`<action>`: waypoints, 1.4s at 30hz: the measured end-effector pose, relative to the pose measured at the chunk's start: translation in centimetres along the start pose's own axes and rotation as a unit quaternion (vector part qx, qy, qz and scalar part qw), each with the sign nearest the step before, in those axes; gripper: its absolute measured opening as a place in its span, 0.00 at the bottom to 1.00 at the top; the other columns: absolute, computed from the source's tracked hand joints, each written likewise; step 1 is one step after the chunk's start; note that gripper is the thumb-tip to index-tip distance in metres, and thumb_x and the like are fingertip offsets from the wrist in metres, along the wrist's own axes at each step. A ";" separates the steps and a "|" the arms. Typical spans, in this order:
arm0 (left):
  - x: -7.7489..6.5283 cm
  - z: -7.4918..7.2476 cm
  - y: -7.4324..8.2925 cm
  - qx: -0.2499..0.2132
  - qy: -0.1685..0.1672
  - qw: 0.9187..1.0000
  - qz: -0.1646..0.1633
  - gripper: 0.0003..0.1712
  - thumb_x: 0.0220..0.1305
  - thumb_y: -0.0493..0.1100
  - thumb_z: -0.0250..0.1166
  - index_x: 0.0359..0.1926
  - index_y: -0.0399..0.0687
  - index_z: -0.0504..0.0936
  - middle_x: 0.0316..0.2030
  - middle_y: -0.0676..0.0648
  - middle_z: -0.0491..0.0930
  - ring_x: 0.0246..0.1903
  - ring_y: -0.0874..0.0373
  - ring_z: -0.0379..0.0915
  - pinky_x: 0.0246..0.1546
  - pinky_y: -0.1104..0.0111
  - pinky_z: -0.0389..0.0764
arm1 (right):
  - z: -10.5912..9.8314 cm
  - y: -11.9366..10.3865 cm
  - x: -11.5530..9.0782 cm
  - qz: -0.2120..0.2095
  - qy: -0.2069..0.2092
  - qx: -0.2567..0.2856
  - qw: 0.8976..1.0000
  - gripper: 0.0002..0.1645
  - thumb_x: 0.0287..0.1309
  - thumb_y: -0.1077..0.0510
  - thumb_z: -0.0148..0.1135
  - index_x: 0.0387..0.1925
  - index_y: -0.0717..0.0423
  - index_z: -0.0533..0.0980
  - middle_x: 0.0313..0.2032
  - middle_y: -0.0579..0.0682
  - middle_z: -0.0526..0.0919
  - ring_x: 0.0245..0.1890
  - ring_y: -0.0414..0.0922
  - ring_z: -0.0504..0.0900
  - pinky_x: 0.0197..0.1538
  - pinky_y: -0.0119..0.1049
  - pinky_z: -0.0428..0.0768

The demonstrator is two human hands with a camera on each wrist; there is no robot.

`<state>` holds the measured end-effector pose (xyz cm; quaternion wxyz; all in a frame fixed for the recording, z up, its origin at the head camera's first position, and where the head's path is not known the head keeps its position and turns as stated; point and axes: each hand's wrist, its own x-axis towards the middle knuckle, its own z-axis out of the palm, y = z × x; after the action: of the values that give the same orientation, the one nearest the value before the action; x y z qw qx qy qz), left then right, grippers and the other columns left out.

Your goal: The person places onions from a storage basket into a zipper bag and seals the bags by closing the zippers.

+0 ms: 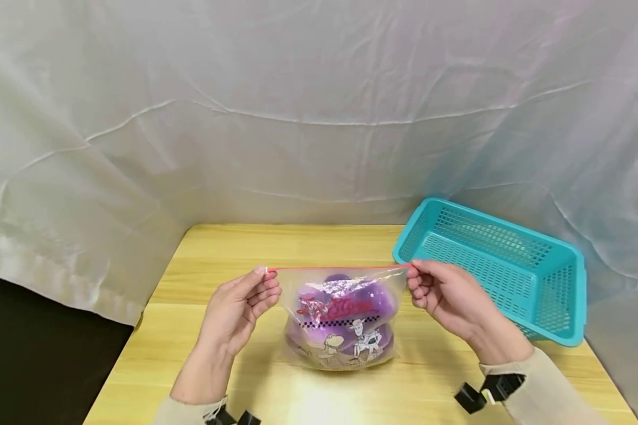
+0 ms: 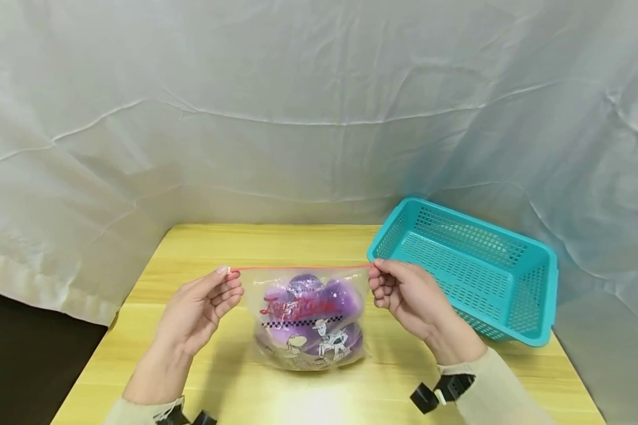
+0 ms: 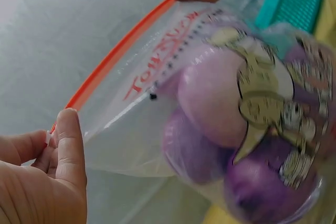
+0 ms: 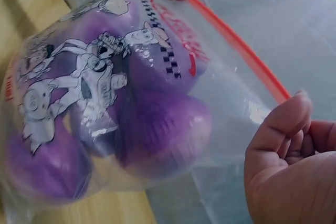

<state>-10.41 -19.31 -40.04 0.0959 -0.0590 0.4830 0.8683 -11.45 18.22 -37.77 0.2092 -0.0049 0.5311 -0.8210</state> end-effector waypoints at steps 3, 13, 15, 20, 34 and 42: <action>2.0 -0.3 -0.5 -0.012 0.027 0.999 -0.024 0.13 0.78 0.39 0.60 0.39 0.42 0.89 0.34 0.45 0.90 0.37 0.56 0.90 0.48 0.66 0.87 | -0.3 0.1 1.8 0.022 0.022 0.009 0.999 0.14 0.80 0.53 0.54 0.42 0.56 0.81 0.34 0.46 0.86 0.32 0.38 0.83 0.40 0.30 0.84; 7.7 -0.4 -1.4 0.001 0.059 0.998 -0.037 0.10 0.78 0.38 0.59 0.46 0.37 0.85 0.34 0.44 0.90 0.37 0.54 0.91 0.48 0.65 0.87 | -2.4 0.3 6.6 0.055 0.087 0.022 0.994 0.12 0.80 0.53 0.54 0.45 0.55 0.80 0.35 0.46 0.88 0.36 0.39 0.86 0.49 0.35 0.86; 8.3 -0.6 -1.7 0.002 0.063 0.997 -0.037 0.10 0.78 0.38 0.60 0.48 0.36 0.85 0.34 0.44 0.90 0.36 0.54 0.91 0.48 0.66 0.87 | -2.6 0.6 7.2 0.056 0.096 0.020 0.994 0.12 0.80 0.53 0.53 0.46 0.55 0.80 0.36 0.46 0.88 0.36 0.39 0.87 0.50 0.35 0.86; 9.3 -0.9 -2.2 0.011 0.070 0.997 -0.035 0.13 0.78 0.39 0.60 0.53 0.33 0.83 0.35 0.44 0.90 0.36 0.55 0.91 0.48 0.66 0.87 | -2.5 1.2 8.6 0.053 0.118 0.011 0.991 0.13 0.81 0.54 0.51 0.45 0.55 0.80 0.36 0.46 0.88 0.37 0.40 0.87 0.52 0.37 0.87; 9.0 0.2 -5.4 0.447 0.012 0.889 0.096 0.27 0.72 0.50 0.68 0.68 0.50 0.80 0.67 0.42 0.79 0.58 0.46 0.82 0.61 0.51 0.82 | -2.1 3.3 9.8 -0.007 0.100 -0.294 0.951 0.31 0.77 0.51 0.56 0.72 0.63 0.68 0.64 0.61 0.79 0.61 0.55 0.81 0.67 0.51 0.78; 6.7 -0.2 -9.0 0.674 -0.093 0.715 0.164 0.38 0.70 0.55 0.68 0.78 0.53 0.69 0.80 0.43 0.60 0.80 0.39 0.53 0.78 0.43 0.56 | -2.3 7.9 7.1 -0.091 0.086 -0.580 0.805 0.33 0.69 0.49 0.66 0.71 0.57 0.74 0.66 0.63 0.79 0.63 0.65 0.80 0.61 0.65 0.78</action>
<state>-14.97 -14.13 -48.87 0.0106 0.1824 0.9309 0.3164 -15.79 14.99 -47.22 0.0452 -0.1031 0.9212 -0.3725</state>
